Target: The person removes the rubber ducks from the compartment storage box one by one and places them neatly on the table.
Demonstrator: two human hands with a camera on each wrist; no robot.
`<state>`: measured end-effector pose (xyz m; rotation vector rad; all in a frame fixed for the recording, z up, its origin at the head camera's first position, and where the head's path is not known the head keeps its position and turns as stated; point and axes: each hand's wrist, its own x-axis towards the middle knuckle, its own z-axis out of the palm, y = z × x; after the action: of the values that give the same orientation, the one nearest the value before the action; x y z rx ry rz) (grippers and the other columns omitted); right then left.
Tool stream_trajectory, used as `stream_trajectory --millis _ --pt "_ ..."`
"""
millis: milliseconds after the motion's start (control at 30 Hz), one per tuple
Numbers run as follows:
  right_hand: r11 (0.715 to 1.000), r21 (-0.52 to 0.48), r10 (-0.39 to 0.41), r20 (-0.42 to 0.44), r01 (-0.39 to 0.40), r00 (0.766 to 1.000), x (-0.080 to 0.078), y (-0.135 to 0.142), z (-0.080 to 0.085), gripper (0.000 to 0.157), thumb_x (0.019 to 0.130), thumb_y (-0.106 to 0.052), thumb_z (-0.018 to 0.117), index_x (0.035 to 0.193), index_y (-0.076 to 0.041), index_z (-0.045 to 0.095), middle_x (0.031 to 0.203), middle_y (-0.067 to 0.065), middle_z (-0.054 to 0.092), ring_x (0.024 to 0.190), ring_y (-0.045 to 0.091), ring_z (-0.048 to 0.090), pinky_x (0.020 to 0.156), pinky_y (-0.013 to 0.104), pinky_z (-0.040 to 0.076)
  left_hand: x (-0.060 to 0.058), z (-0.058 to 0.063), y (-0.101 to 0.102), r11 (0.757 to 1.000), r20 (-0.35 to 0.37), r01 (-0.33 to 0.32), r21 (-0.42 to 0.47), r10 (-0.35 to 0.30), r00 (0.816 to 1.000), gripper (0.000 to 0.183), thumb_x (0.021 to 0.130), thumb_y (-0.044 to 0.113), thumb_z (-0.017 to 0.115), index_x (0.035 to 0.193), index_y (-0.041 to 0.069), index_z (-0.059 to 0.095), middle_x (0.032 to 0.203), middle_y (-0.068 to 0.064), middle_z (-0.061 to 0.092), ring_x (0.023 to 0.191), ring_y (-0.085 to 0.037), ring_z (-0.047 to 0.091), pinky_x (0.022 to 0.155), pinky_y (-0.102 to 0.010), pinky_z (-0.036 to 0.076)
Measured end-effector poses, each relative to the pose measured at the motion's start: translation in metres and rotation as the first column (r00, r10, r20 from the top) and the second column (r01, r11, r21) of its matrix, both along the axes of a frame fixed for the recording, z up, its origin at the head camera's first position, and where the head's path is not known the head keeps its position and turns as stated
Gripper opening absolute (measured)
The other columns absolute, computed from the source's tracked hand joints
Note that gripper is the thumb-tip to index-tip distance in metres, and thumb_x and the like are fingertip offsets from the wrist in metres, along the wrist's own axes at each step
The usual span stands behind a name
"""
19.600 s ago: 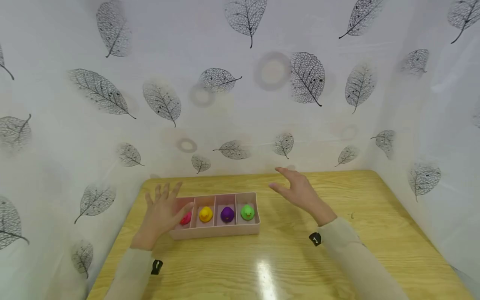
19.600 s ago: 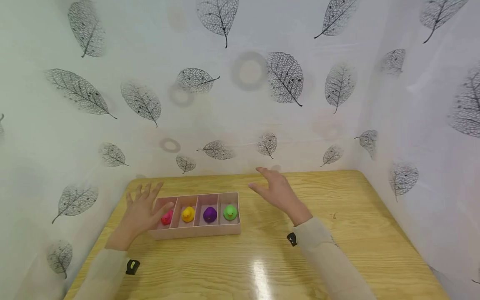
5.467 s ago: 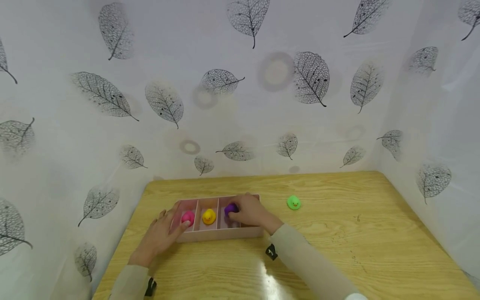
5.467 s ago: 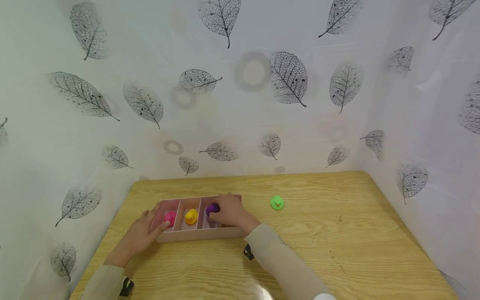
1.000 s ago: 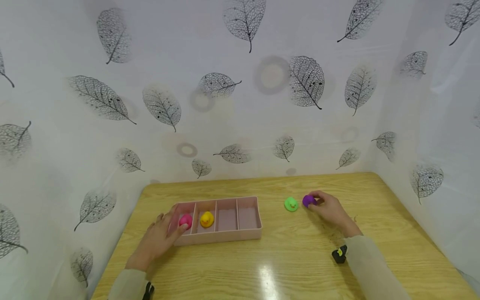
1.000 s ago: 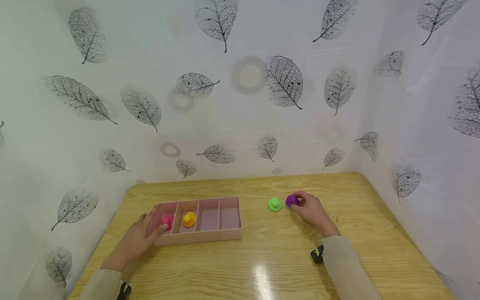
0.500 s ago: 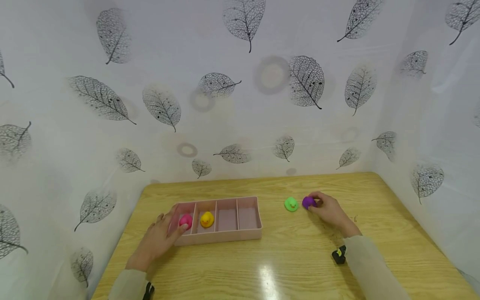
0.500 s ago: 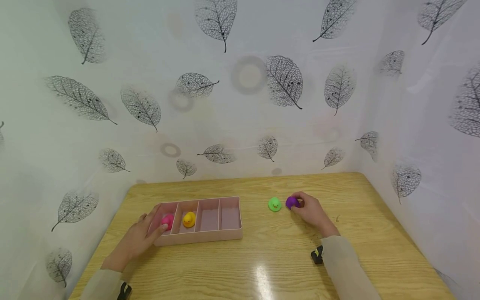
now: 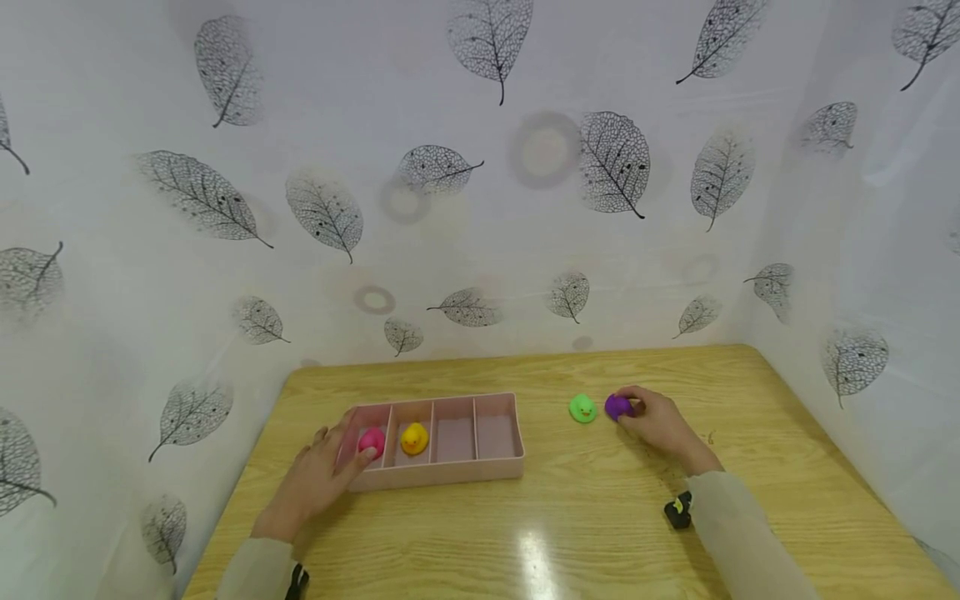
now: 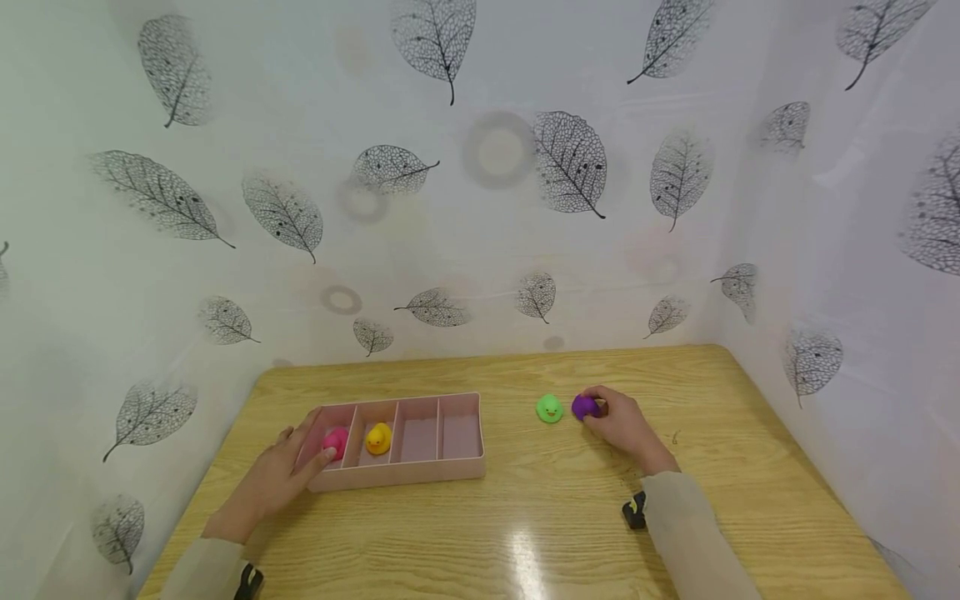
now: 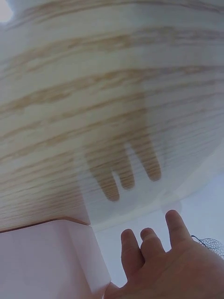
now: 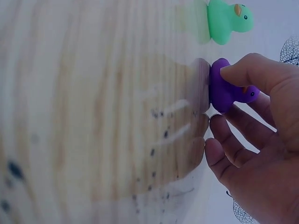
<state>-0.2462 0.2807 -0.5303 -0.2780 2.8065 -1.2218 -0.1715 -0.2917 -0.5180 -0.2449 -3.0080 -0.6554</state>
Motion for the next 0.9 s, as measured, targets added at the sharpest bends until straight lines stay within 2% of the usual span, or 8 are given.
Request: stream_trajectory --millis 167,367,500,600,733,900 --pt "1.000 -0.017 -0.005 0.014 0.006 1.000 0.001 -0.001 0.003 0.045 0.095 -0.008 0.075 0.137 0.000 0.062 0.123 0.027 0.070 0.108 0.033 0.069 0.095 0.049 0.060 0.000 0.001 0.000 1.000 0.000 0.005 -0.003 -0.005 1.000 0.081 0.106 0.057 0.051 0.169 0.013 0.022 0.155 -0.029 0.052 0.143 -0.065 0.040 0.110 -0.081 0.036" --pt "0.999 0.020 -0.030 0.011 0.030 0.999 -0.001 -0.004 0.013 0.055 0.098 -0.018 0.074 0.148 -0.003 0.056 0.142 0.031 0.061 0.120 0.043 0.064 0.089 0.045 0.059 -0.002 -0.001 -0.001 1.000 0.004 0.008 -0.005 -0.008 1.000 0.082 0.106 0.057 0.050 0.169 0.013 0.022 0.156 -0.029 0.051 0.144 -0.065 0.039 0.111 -0.081 0.036" --pt "0.998 0.044 -0.035 -0.048 0.037 0.998 -0.003 -0.010 0.021 0.054 0.100 -0.021 0.072 0.149 -0.007 0.056 0.145 0.027 0.059 0.124 0.045 0.059 0.088 0.051 0.058 -0.002 -0.001 -0.002 1.000 -0.003 0.009 -0.002 -0.009 1.000 0.082 0.106 0.057 0.050 0.169 0.013 0.022 0.155 -0.029 0.052 0.142 -0.066 0.040 0.109 -0.082 0.036" --pt "0.999 0.049 -0.018 -0.132 0.025 0.991 -0.005 -0.018 0.028 0.051 0.099 -0.020 0.072 0.146 -0.005 0.058 0.143 0.027 0.061 0.122 0.045 0.061 0.088 0.055 0.057 -0.002 -0.001 -0.002 1.000 0.003 0.010 0.003 -0.010 1.000 0.082 0.106 0.057 0.050 0.170 0.014 0.021 0.156 -0.029 0.051 0.142 -0.067 0.039 0.108 -0.083 0.036" --pt "1.000 0.021 0.003 -0.200 0.001 0.980 -0.004 -0.034 0.036 0.049 0.099 -0.019 0.072 0.143 -0.003 0.060 0.139 0.025 0.065 0.116 0.042 0.063 0.084 0.047 0.057 -0.002 -0.001 -0.002 1.000 0.025 0.008 0.001 -0.008 1.000 0.083 0.107 0.058 0.048 0.170 0.016 0.017 0.158 -0.028 0.049 0.145 -0.067 0.036 0.110 -0.084 0.034" --pt "0.997 -0.050 0.047 -0.224 -0.060 0.973 0.000 -0.058 0.046 0.050 0.100 -0.020 0.072 0.145 -0.003 0.059 0.138 0.022 0.066 0.112 0.037 0.064 0.081 0.034 0.056 -0.001 -0.002 -0.002 1.000 0.031 0.002 -0.001 -0.002 1.000 0.084 0.106 0.059 0.048 0.171 0.017 0.016 0.158 -0.028 0.049 0.144 -0.068 0.037 0.109 -0.084 0.034"
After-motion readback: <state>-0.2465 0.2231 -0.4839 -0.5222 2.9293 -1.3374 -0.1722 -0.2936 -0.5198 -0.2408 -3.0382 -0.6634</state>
